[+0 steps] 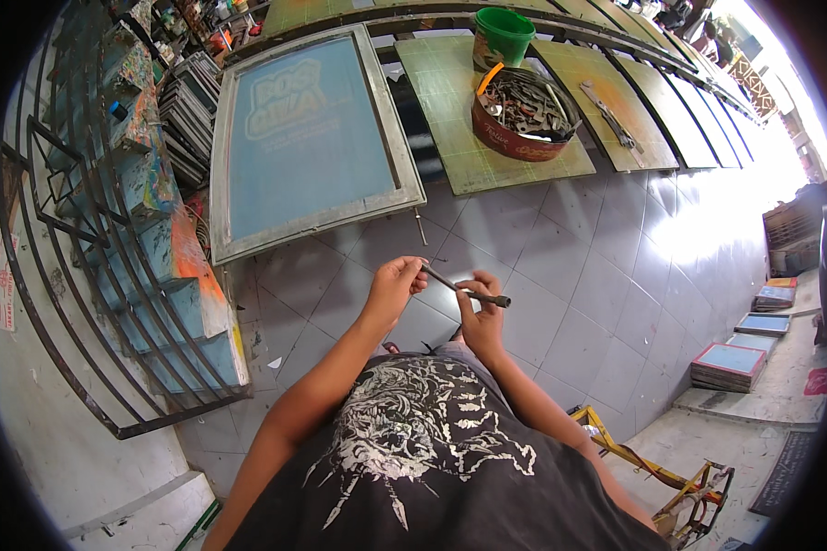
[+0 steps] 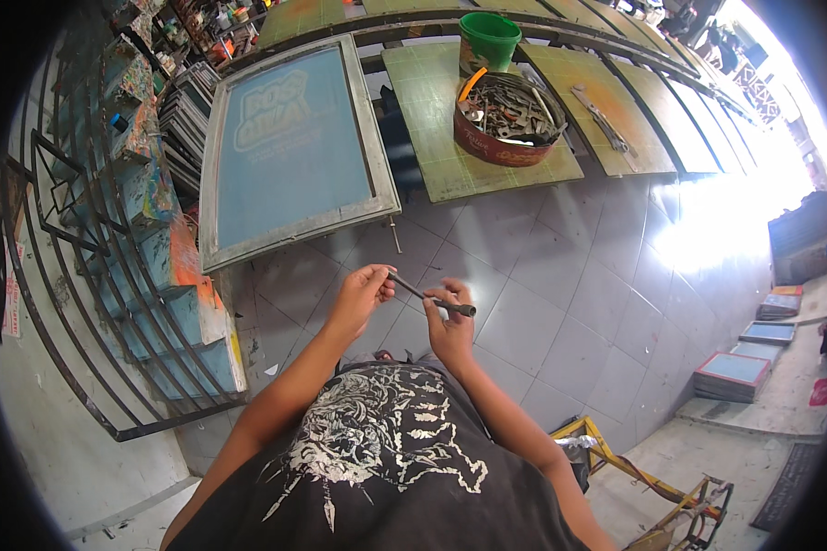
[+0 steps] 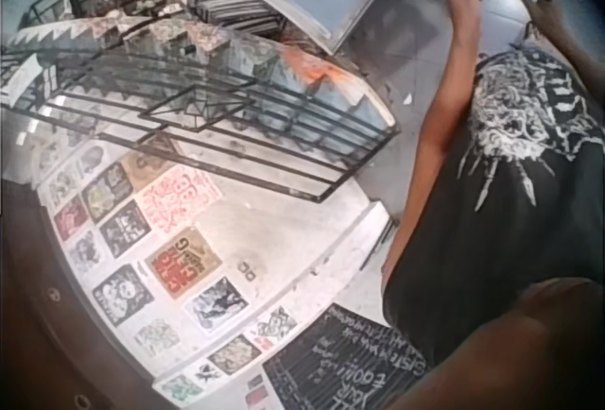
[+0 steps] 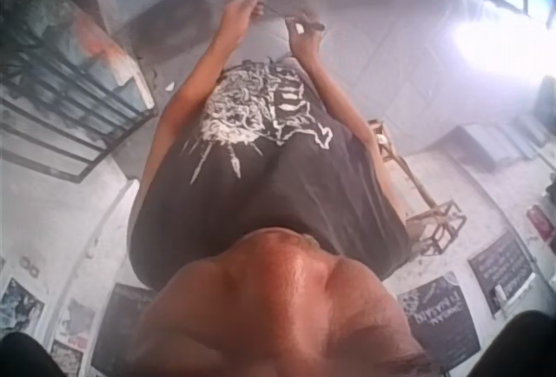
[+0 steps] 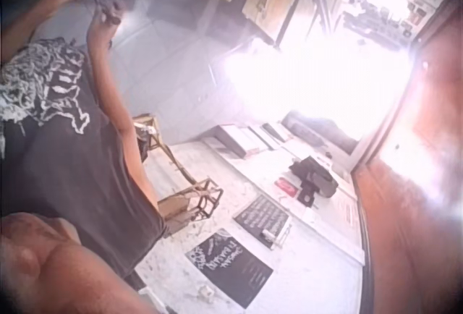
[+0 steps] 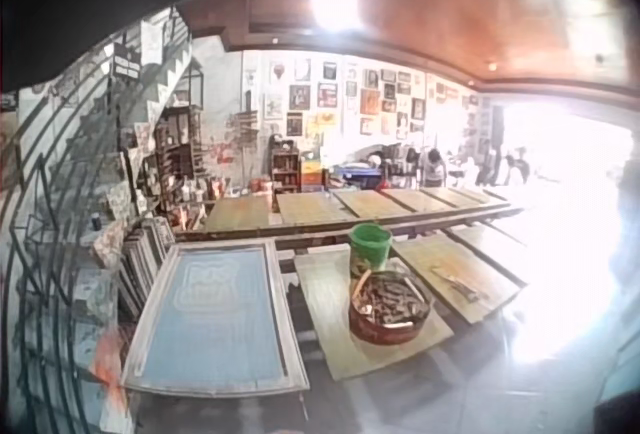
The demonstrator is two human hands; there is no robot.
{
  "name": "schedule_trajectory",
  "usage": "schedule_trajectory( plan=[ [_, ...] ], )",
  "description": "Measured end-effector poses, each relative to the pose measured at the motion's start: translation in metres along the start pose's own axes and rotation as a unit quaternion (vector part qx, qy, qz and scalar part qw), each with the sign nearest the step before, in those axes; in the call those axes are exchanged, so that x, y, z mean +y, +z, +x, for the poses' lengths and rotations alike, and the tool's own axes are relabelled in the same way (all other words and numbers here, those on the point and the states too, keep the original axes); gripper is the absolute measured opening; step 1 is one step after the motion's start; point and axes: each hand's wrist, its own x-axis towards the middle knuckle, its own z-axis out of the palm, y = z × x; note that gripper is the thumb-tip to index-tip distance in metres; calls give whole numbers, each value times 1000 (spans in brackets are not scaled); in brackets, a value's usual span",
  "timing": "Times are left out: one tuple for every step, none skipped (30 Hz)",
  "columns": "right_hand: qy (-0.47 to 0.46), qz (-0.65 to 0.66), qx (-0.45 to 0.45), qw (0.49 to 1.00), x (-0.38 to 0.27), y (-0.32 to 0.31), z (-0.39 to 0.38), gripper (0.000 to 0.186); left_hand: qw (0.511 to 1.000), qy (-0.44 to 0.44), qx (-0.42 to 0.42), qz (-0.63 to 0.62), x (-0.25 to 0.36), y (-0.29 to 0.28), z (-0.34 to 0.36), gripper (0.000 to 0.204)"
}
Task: The person holds a screen printing frame and uses a metal tool to tighten the screws along its edge.
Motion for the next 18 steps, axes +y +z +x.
schedule_trajectory(
  plan=[
    [68,48,-62,995,3,-3,-2,16,999,-40,-6,-26,-10,-5,9,20],
    [137,95,-122,978,6,-5,-5,15,996,-67,-15,-61,-20,-8,18,20],
    [134,184,-115,967,15,4,-10,15,991,-95,-26,-95,-28,-9,26,19],
    [124,183,-122,968,23,12,-12,15,984,-122,-36,-128,-36,-11,34,19],
    [115,182,-131,968,30,19,-14,16,980,-128,-36,-150,-49,-17,44,20],
    [108,181,-139,968,31,23,-16,17,975,-134,-36,-172,-59,-21,51,20],
    [75,143,-126,979,33,28,-16,18,970,-141,-36,-194,-68,-25,57,20],
    [51,115,-114,985,33,30,-14,18,970,-137,-33,-199,-68,-23,59,20],
    [27,86,-104,990,33,31,-11,19,970,-133,-29,-203,-68,-22,62,19],
    [4,58,-93,994,33,32,-9,20,969,-128,-25,-208,-67,-20,64,19],
    [-7,60,-89,994,33,33,-6,21,971,-131,-19,-197,-66,-20,67,19],
    [-20,55,-84,995,34,34,-3,21,973,-134,-12,-187,-66,-20,70,18],
    [-33,50,-79,995,35,35,-1,20,975,-137,-5,-176,-65,-20,72,18],
    [-47,44,-75,995,35,35,1,20,975,-134,-1,-177,-66,-20,74,19],
    [-48,35,-78,995,35,35,2,20,975,-132,2,-178,-67,-21,76,20],
    [-50,25,-82,995,35,36,3,20,975,-129,6,-180,-67,-22,77,21],
    [-51,16,-86,995,36,35,3,20,975,-127,4,-180,-68,-22,77,21],
    [-55,5,-87,995,36,35,4,21,976,-125,2,-180,-68,-23,77,21]
  ],
)
